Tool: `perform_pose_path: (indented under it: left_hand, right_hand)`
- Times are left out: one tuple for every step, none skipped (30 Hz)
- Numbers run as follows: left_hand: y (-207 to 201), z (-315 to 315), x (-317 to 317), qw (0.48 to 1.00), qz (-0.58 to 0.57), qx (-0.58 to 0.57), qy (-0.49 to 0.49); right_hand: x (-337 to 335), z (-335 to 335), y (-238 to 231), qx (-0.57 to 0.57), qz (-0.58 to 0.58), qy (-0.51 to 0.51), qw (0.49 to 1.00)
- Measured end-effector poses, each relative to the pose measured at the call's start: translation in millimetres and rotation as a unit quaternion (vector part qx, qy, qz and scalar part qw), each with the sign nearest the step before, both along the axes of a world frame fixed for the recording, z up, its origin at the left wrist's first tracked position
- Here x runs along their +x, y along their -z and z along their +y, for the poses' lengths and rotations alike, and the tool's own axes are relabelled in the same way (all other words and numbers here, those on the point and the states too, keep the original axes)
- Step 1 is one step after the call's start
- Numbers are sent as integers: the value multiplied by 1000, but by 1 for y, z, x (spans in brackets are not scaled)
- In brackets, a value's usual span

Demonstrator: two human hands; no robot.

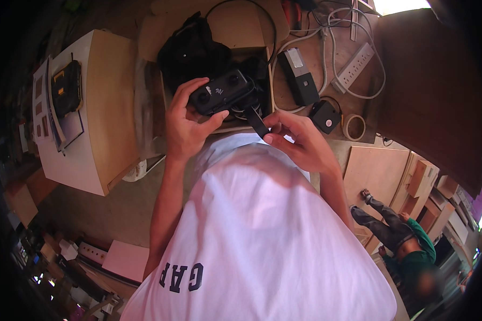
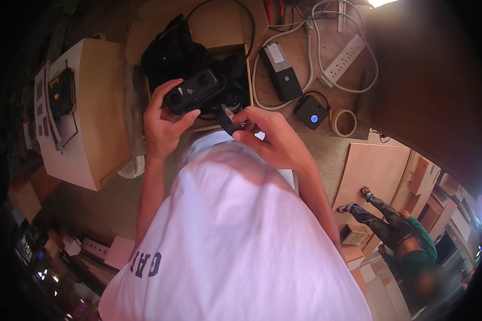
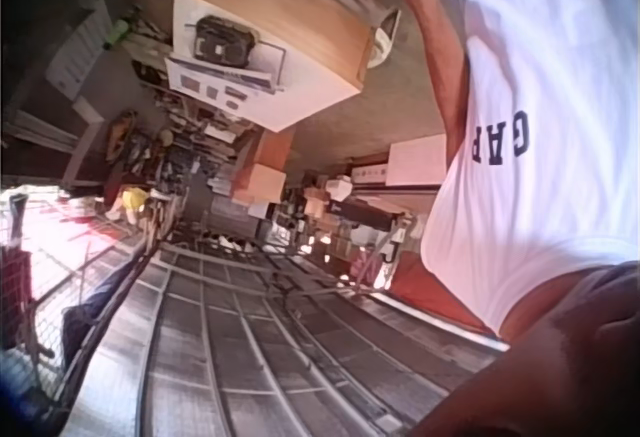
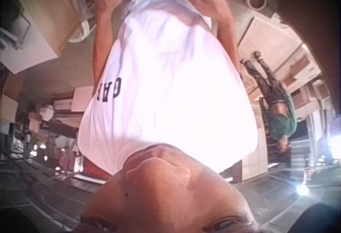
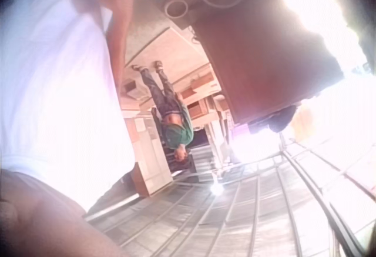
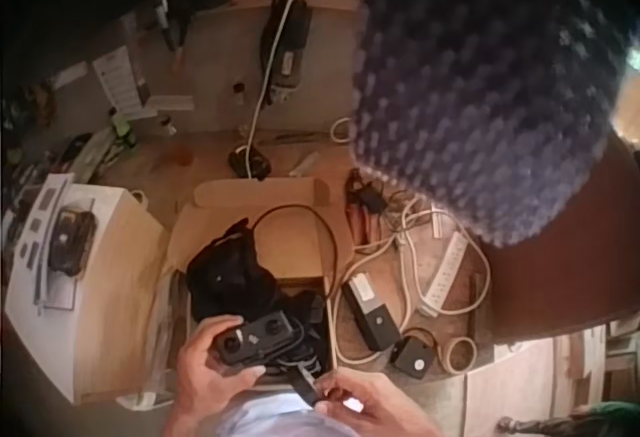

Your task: The person assembles a small black electronic device by inserting a battery, connecting a cable, and securing components with tape. They manipulate the device and its parts on a cluttered workbench, repeatedly adjusting the assembly.

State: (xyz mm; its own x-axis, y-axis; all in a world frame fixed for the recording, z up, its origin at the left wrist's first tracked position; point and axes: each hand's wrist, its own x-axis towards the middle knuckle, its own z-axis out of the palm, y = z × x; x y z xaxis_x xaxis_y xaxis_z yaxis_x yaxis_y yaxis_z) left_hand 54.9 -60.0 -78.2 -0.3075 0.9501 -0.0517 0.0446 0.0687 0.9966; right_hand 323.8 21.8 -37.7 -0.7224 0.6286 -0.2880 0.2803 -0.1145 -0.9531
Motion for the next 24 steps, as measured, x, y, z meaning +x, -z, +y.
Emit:
perform_pose_path:
  left_hand:
    - [1, 0, 0, 1000, -10, 1, -2]
    - [4, -1, 1, 1000, -21, 3, -4]
    - [5, -1, 2, 999, -32, 3, -5]
    - [7, -1, 3, 999, -34, 2, -7]
    - [8, -1, 4, 999, -36, 0, -10]
    - [9, -2, 6, 999, -39, -2, -12]
    - [11, -2, 7, 999, -42, -2, -12]
    - [12, -3, 7, 999, -46, -1, -13]
    - [13, -3, 8, 999, -50, -1, -14]
    - [13, -4, 9, 999, -47, -2, -13]
    - [13, -4, 10, 999, -45, -4, -13]
    - [13, -4, 10, 999, -41, -5, -13]
    - [13, -4, 10, 1000, -21, -12, -8]
    - [14, -4, 10, 1000, -1, -18, -4]
    - [15, -4, 9, 999, 20, -25, 1]
    - [16, -4, 9, 997, 66, -28, 14]
    - [19, -5, 9, 993, 112, -31, 27]
    - [21, -6, 10, 986, 157, -34, 38]
    - [28, -9, 11, 980, 192, -29, 36]
    - [36, -13, 11, 973, 226, -23, 34]
    - [39, -14, 13, 965, 259, -17, 32]
    - [41, -16, 16, 967, 254, -25, 22]
    - [41, -19, 19, 968, 248, -34, 12]
    - [41, -20, 22, 969, 243, -42, 4]
  right_hand:
    - [0, 1, 2, -4, -10, -1, 1000]
    - [0, 2, 3, -8, -21, -2, 1000]
    - [1, 3, 3, -12, -32, -2, 999]
    - [1, 3, 3, -6, -33, 6, 999]
    - [1, 3, 2, 0, -34, 14, 999]
    - [2, 3, 2, 6, -36, 23, 999]
    - [4, 3, 1, 4, -34, 23, 999]
    - [5, 4, 1, 2, -33, 23, 999]
    - [6, 4, 0, 0, -31, 23, 999]
    - [7, 3, 1, -5, -29, 24, 999]
    - [9, 2, 3, -11, -27, 24, 999]
    - [10, 2, 4, -16, -24, 24, 999]
    - [10, 2, 4, -22, -27, 21, 999]
    - [10, 3, 3, -29, -29, 18, 999]
    - [11, 3, 2, -35, -31, 16, 999]
    - [12, 2, 9, -77, 1, 34, 996]
    - [14, -1, 22, -118, 33, 53, 991]
    - [15, -2, 28, -158, 63, 70, 983]
    - [16, -3, 30, -228, 109, 107, 962]
    - [15, -4, 32, -295, 154, 143, 932]
    - [14, -5, 32, -359, 196, 178, 895]
    - [15, -6, 32, -381, 210, 202, 877]
    - [17, -7, 36, -400, 237, 199, 863]
    - [19, -7, 40, -418, 266, 196, 846]
